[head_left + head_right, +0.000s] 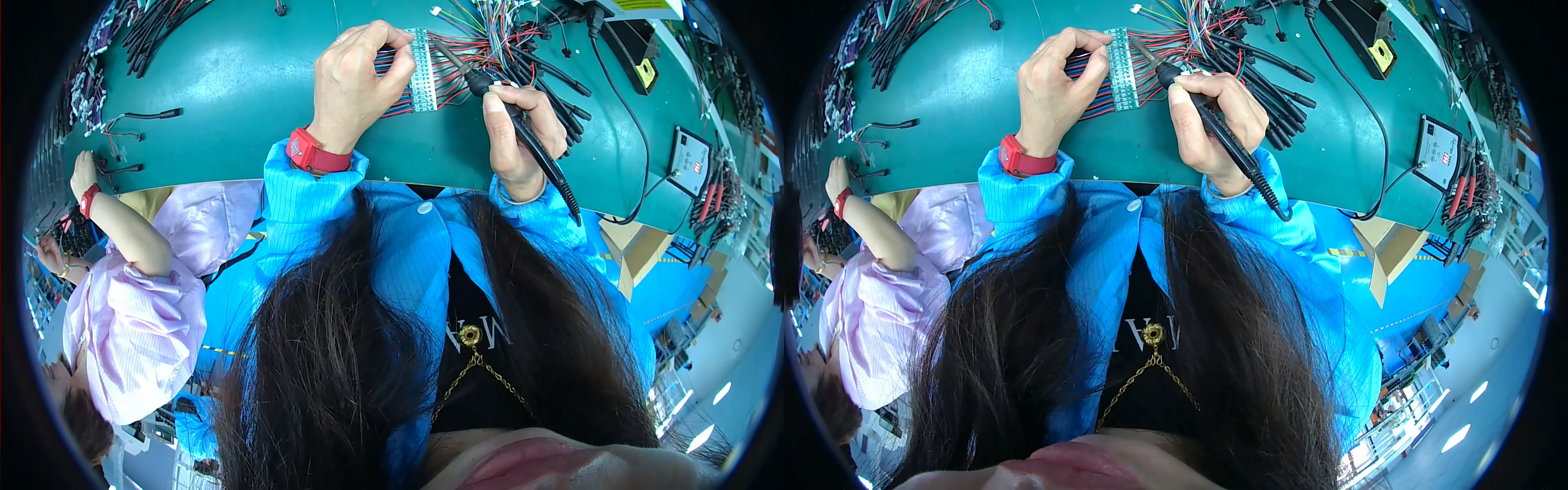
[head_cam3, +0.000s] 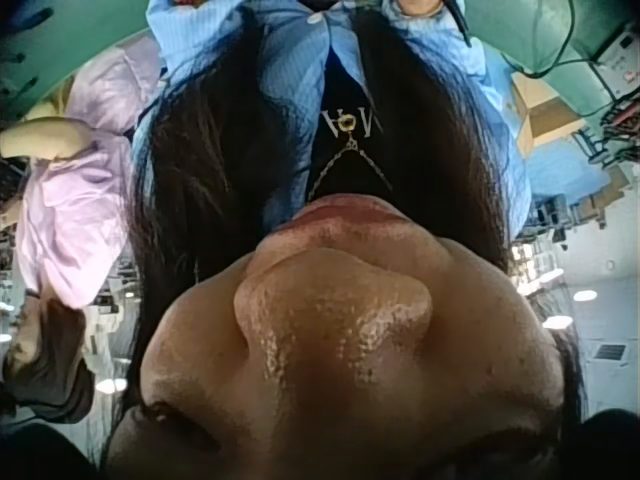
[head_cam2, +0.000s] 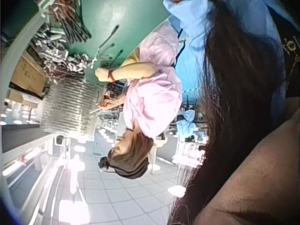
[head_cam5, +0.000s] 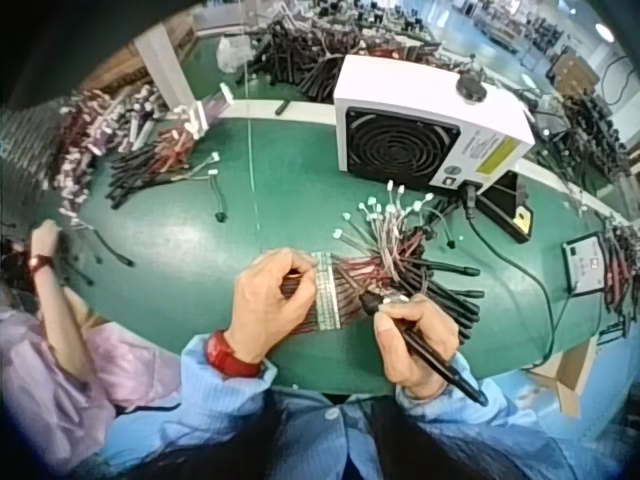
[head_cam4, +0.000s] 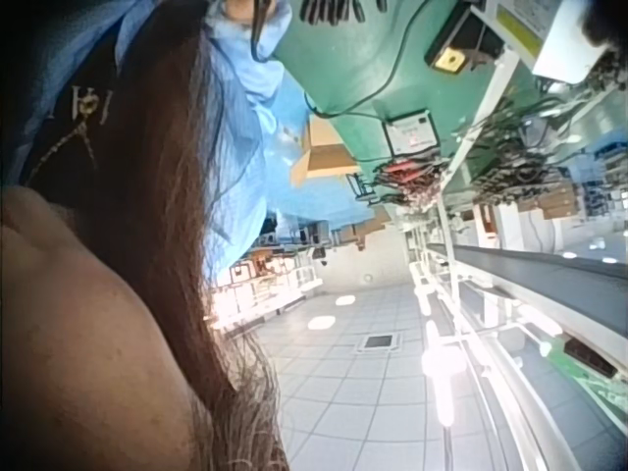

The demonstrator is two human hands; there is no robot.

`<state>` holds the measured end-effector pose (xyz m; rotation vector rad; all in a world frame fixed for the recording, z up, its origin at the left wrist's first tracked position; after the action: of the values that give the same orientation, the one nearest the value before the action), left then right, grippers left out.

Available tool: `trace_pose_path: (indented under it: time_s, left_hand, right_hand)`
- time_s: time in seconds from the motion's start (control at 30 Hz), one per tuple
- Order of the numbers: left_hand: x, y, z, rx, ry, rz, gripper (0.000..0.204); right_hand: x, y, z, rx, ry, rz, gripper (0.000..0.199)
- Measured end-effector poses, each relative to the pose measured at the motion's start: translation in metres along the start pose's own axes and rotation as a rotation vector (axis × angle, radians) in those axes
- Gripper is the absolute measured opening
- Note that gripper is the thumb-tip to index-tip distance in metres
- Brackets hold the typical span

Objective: Soldering multiple colored wires to a printed circuit board at a manual assembly station.

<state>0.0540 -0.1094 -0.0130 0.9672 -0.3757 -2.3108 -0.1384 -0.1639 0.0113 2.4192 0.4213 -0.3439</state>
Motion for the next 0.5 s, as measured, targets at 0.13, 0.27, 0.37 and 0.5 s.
trace_pose_path:
  time_s: [0.13, 0.27, 0.37, 0.5]
  left_hand:
    - [0.0001, 0.0008, 0.0008, 0.005, 0.007, 0.004, 0.008]
    - [0.0007, 0.0013, 0.0018, 0.015, 0.021, 0.008, 0.008]
    - [0.0013, 0.0009, 0.0024, 0.031, 0.037, 0.007, 0.008]
    - [0.0002, 0.0017, 0.0020, 0.045, 0.030, 0.011, 0.008]
  right_hand:
    - [-0.0036, 0.0001, 0.0001, 0.029, 0.005, 0.014, 0.012]
    - [-0.0056, -0.0004, 0.0024, 0.053, 0.016, 0.027, 0.011]
    - [-0.0032, -0.0008, 0.0035, 0.055, 0.034, 0.019, 0.011]
    - [0.0010, -0.0002, 0.0026, 0.061, 0.022, -0.025, 0.011]
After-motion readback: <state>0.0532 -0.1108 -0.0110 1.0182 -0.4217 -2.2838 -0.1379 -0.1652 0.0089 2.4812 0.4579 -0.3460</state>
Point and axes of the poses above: each hand's wrist, its own y-axis towards the middle knuckle, its own x-axis out of the palm, z = x × y, the point moved 9 cm from there along y, towards the middle knuckle, and after that the axes turned 5 degrees about -x, right-handed, at the moved point
